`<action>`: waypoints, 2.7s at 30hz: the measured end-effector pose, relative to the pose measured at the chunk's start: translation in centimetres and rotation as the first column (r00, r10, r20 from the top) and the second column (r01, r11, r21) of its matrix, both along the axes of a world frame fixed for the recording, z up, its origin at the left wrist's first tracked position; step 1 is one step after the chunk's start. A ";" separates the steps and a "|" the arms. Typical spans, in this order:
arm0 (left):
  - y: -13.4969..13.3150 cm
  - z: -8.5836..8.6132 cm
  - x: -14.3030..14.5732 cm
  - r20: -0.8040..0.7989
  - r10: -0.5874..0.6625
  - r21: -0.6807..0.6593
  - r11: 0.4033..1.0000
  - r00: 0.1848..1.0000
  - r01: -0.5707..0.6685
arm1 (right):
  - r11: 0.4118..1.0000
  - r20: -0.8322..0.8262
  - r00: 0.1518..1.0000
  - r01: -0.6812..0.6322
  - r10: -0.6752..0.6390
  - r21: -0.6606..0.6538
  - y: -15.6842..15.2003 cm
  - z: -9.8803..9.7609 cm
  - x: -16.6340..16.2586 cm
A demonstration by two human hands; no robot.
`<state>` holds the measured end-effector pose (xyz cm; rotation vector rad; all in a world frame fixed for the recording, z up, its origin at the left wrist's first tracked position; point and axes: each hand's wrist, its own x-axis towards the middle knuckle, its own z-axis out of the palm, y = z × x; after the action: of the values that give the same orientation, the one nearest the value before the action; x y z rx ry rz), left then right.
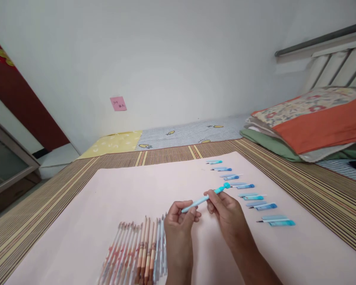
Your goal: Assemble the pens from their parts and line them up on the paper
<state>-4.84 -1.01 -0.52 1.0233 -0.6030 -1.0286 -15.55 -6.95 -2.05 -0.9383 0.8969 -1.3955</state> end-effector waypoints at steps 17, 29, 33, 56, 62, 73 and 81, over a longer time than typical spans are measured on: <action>0.1 0.0 0.7 0.110 -0.045 -0.051 0.997 0.993 0.051 | 0.995 0.022 0.995 -0.094 0.093 0.016 0.6 -0.6 1.0; -0.1 -0.4 -0.1 0.100 0.056 -0.098 0.994 0.993 -0.046 | 0.960 0.304 0.929 -0.256 0.212 0.112 1.3 0.3 1.8; -0.3 -0.6 -0.1 0.067 0.094 -0.098 0.991 0.993 -0.087 | 0.955 0.354 0.910 -0.272 0.215 0.120 1.5 0.3 2.4; -0.4 -0.3 1.7 -0.184 0.001 -0.116 0.993 0.983 -0.023 | 0.939 0.027 0.938 -0.344 0.345 -0.020 2.2 1.0 2.3; -0.9 -0.8 2.1 -0.303 -0.078 -0.035 0.997 0.950 0.070 | 0.981 0.140 0.971 -0.194 0.193 -0.010 0.7 0.8 0.7; -0.3 -0.1 2.2 -0.071 -0.086 -0.107 0.991 0.994 0.078 | 0.982 0.244 0.956 -0.180 0.162 0.053 0.8 0.4 1.2; 0.9 0.7 8.6 0.013 0.103 0.044 0.994 0.995 -0.104 | 0.960 -0.434 0.900 -0.159 0.045 -0.232 0.9 2.5 -2.2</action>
<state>3.72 -0.14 0.20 1.0885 -0.5323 -0.9493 -17.70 -6.09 0.42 -1.5148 0.9783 -1.2563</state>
